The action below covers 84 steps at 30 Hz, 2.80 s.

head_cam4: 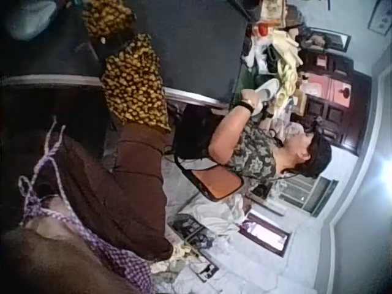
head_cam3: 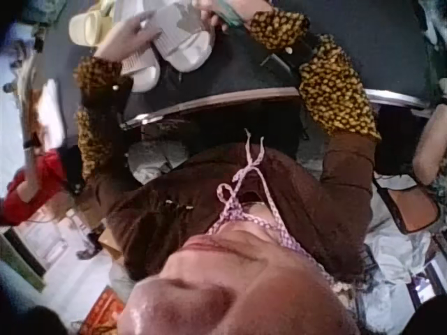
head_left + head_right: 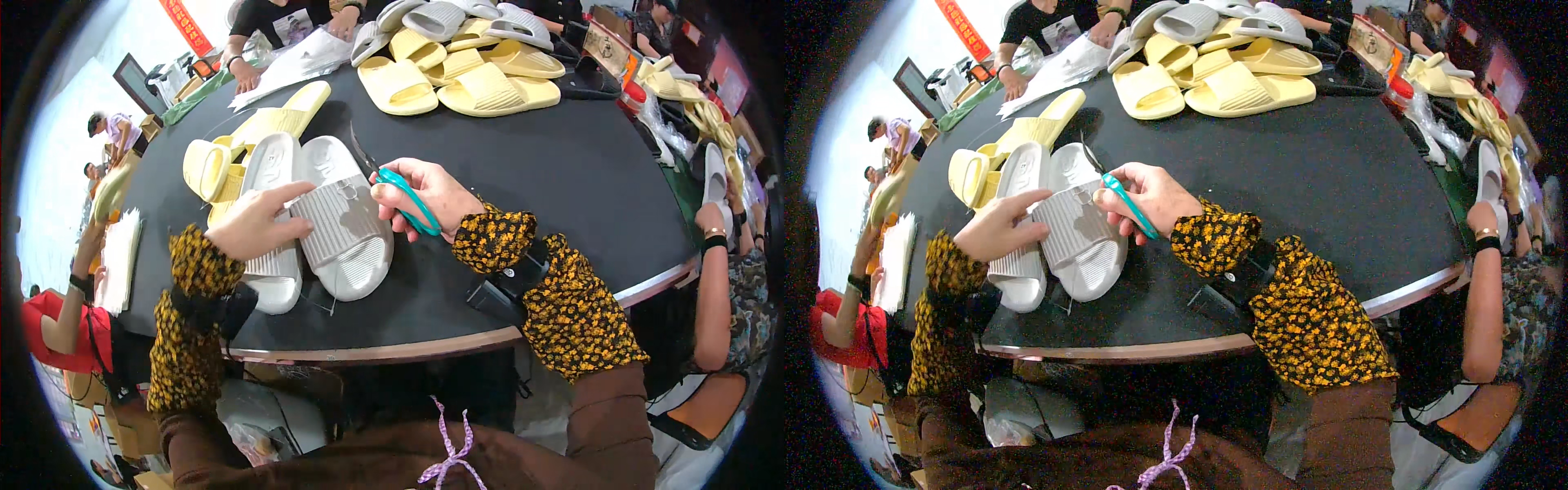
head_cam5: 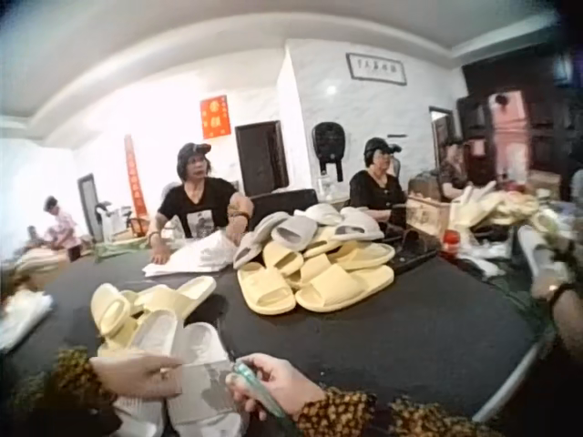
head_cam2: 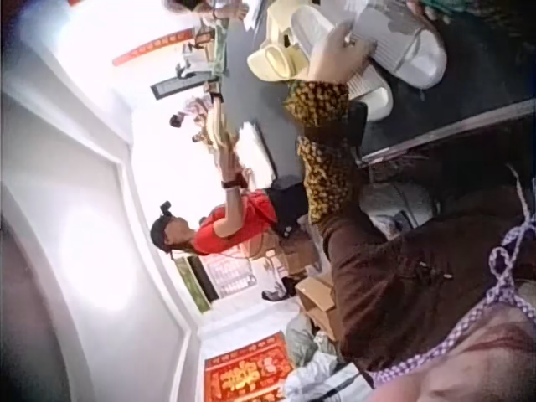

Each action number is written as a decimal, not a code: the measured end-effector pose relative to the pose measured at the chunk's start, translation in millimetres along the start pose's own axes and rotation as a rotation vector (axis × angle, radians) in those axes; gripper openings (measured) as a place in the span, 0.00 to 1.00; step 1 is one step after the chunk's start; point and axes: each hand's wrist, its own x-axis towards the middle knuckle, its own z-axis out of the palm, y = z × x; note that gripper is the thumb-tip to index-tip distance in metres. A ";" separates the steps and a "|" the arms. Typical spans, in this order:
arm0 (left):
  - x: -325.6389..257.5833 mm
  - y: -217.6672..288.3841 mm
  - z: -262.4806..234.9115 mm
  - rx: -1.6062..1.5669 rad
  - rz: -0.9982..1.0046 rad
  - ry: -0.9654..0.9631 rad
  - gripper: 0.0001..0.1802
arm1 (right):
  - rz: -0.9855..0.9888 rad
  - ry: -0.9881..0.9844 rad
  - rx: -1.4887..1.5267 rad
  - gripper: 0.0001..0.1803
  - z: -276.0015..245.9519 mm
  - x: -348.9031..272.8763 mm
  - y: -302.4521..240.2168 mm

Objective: Trim excess material or threads from manufactured slide sandals using snips.

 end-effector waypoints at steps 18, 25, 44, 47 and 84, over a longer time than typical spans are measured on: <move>-37.4 -33.6 9.8 -1.080 -0.132 0.396 0.10 | -0.218 0.087 0.110 0.24 6.9 -5.6 -11.2; -6.6 -2.4 14.7 -1.418 0.096 0.432 0.12 | -0.429 0.233 0.020 0.24 6.6 -6.1 -12.3; 61.8 -15.1 30.0 -1.453 0.313 0.579 0.28 | -0.354 0.467 -0.877 0.26 -21.1 3.7 5.4; 61.4 -18.9 36.7 -1.471 0.327 0.541 0.29 | -0.329 0.470 -0.905 0.26 -23.6 5.5 11.5; 58.8 -10.7 55.0 -1.434 0.401 0.373 0.29 | -0.438 0.634 -0.853 0.23 -22.8 2.7 -3.0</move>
